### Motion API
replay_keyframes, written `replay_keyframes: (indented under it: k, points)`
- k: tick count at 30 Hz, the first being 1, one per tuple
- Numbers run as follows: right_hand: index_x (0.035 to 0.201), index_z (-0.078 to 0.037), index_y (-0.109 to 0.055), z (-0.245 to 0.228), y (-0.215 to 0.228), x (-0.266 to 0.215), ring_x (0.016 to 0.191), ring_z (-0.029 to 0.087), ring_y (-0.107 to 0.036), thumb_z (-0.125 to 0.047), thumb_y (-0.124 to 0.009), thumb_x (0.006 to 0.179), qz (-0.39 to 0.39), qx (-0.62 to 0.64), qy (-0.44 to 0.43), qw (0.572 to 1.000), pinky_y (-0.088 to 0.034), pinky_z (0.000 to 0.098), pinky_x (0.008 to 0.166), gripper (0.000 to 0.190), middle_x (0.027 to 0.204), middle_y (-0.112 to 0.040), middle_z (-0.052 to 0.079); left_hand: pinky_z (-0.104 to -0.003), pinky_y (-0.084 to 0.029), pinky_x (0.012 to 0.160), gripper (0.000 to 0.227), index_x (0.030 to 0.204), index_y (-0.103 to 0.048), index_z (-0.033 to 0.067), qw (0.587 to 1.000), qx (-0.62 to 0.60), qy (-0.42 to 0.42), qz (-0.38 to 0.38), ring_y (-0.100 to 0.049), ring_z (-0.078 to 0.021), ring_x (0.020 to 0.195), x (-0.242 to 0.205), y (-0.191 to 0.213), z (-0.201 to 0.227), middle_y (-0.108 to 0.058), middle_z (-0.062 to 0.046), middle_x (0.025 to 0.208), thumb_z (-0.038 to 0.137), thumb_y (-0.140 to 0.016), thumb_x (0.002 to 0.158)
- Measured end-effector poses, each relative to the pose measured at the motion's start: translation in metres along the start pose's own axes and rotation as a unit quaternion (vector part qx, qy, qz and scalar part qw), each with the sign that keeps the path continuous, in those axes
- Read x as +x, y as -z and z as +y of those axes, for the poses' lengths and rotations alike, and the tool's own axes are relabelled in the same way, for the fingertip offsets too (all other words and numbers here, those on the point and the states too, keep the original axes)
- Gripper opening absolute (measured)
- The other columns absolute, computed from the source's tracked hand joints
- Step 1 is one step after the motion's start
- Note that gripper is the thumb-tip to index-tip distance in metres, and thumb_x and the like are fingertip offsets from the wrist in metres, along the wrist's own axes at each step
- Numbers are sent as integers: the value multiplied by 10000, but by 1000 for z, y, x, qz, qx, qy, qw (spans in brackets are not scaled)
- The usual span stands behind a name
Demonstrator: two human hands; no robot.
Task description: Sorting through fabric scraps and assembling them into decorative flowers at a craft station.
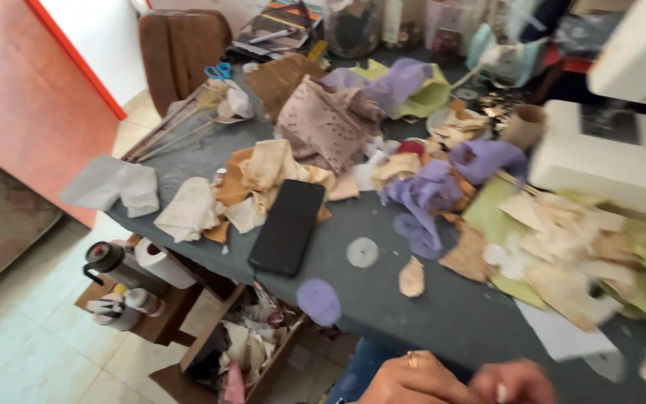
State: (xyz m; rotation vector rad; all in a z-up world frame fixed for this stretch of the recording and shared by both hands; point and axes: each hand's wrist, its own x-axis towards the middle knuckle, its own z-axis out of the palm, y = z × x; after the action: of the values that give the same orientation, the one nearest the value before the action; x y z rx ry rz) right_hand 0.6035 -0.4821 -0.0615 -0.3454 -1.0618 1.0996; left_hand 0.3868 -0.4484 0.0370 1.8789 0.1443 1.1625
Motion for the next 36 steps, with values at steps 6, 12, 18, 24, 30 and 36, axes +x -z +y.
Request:
replay_keyframes:
  k: [6, 12, 18, 24, 30, 36]
  points:
    - [773, -72, -433, -15, -16, -42, 546, 224, -461, -118, -655, 902, 91, 168, -84, 978, -333, 354, 565, 261, 605, -482, 99, -359, -195, 380, 617, 574, -247, 32, 621, -351, -166, 681, -121, -133, 387, 78, -158, 28, -135, -67, 507, -154, -728, 912]
    - [751, -68, -401, -50, -28, -58, 500, 155, -388, -117, -567, 945, 190, 160, -177, 952, -287, 310, 494, 260, 640, -421, 50, -467, -513, 751, 477, 807, -641, -21, 941, -279, 76, 176, -568, -394, 630, 32, -105, 44, -561, -203, 691, 408, -688, 1008]
    - [772, -76, -404, -62, -31, -47, 494, 151, -399, -131, -570, 965, 162, 172, -166, 957, -279, 311, 464, 261, 672, -449, 71, -428, -468, 789, 405, 989, -668, 19, 997, -70, 16, 15, -613, -301, 793, 21, -97, 10, -674, -143, 972, 342, -491, 1159]
    - [685, -175, -265, -88, -74, 0, 331, 35, -271, 84, -423, 654, 332, 801, -337, 367, -369, 123, 279, 305, 558, -192, -66, -390, -402, 708, 362, 1121, -714, 30, 977, 166, -127, 34, -481, -233, 699, 15, -90, -3, -683, -112, 1055, 165, -383, 1175]
    - [631, -171, -329, -99, -121, 22, 355, 43, -319, 124, -417, 664, 358, 840, -270, 305, -356, 163, 332, 309, 539, -272, -48, -350, -395, 667, 443, 907, -635, 121, 970, 204, -81, 107, -453, -186, 627, 19, -100, 6, -623, -7, 831, 290, -340, 1191]
    - [566, -164, -407, -103, -173, 55, 385, 55, -375, 172, -409, 676, 372, 877, -191, 237, -340, 210, 396, 353, 517, -367, -25, -350, -410, 726, 345, 979, -611, 88, 976, 176, -88, 94, -508, -229, 689, 18, -79, -9, -633, -82, 909, 300, -407, 1159]
